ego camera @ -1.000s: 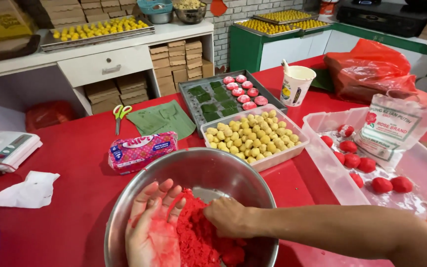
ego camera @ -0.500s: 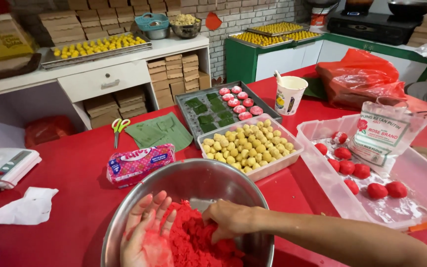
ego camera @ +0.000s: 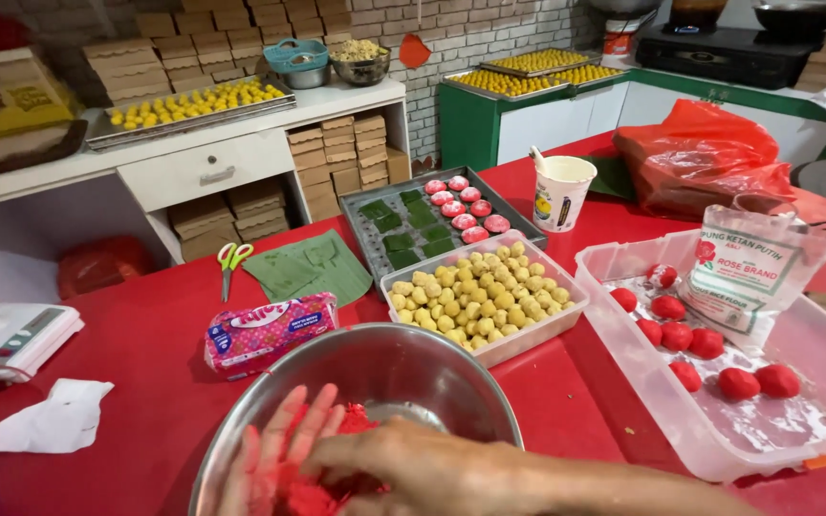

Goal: Manually wrapping yellow filling inside red dough to create uniform snack balls in a bakery production area.

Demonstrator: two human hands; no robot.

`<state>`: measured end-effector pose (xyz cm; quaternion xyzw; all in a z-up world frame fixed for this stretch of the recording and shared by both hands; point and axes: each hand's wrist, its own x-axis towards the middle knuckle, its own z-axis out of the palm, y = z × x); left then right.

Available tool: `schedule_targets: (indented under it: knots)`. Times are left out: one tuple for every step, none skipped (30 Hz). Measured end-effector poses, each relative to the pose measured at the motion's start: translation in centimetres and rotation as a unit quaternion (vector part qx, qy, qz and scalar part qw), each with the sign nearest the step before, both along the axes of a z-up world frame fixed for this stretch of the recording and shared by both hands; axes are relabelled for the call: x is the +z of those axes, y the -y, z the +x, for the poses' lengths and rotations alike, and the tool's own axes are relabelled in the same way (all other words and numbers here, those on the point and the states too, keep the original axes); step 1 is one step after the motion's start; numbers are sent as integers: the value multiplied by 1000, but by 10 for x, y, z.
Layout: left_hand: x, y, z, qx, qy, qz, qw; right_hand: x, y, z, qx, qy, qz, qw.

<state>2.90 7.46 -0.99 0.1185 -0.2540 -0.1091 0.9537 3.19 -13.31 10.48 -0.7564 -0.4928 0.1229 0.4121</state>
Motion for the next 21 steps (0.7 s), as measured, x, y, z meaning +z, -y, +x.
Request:
schedule_targets:
  knots:
    - [12,7,-6,-77,29,-43,996,-6,-6,-1,-25,-31,-23,999]
    - [32,17,-8,-77,29,-42,996,-4,-10,0,-24,-31,-23,999]
    - [51,27,-10,50,-174,131,975,-2,-14,1,-67,-27,-27,997]
    - [70,37,-11,152,-368,299,867,1,-18,3,-111,-24,-33,993]
    - [46,31,-6,153,-368,299,867,-6,-20,0,-111,-24,-32,993]
    - [21,25,0,86,-176,126,973,-13,-22,-2,-92,35,37,994]
    - [-5,19,5,-12,25,-54,998,-20,-24,-5,-72,95,105,987]
    - [36,32,-8,-12,23,-55,998,-32,-31,-7,-72,93,104,988]
    - [76,45,-22,161,-180,97,965,-45,-38,-9,-128,203,130,962]
    - [117,58,-35,296,-379,246,842,-58,-45,-11,-180,311,153,921]
    - [84,45,-27,295,-382,246,841,-60,-44,-13,-179,308,151,922]
    - [51,33,-19,187,-166,67,966,-62,-44,-14,-142,295,140,935]
    - [18,20,-11,38,61,-113,991,-64,-43,-16,-104,281,128,945]
    - [7,17,-4,40,60,-113,991,-65,-41,-18,-102,279,129,946]
    - [-3,13,3,54,27,-78,995,-66,-39,-19,-44,259,113,958]
    - [-14,7,8,72,-7,-41,997,-67,-39,-22,17,236,98,967]
    - [-6,22,7,78,-9,-39,996,-57,-29,-17,22,233,101,967]
    - [1,29,1,108,-7,-37,993,-49,-27,-14,-28,164,142,976]
    - [8,35,-5,139,-4,-34,990,-42,-26,-11,-78,90,179,977]
    - [35,40,-15,162,-6,-33,986,-29,-24,-14,-56,83,181,978]
    - [62,44,-23,204,-165,16,965,-15,-23,-17,-103,116,193,969]
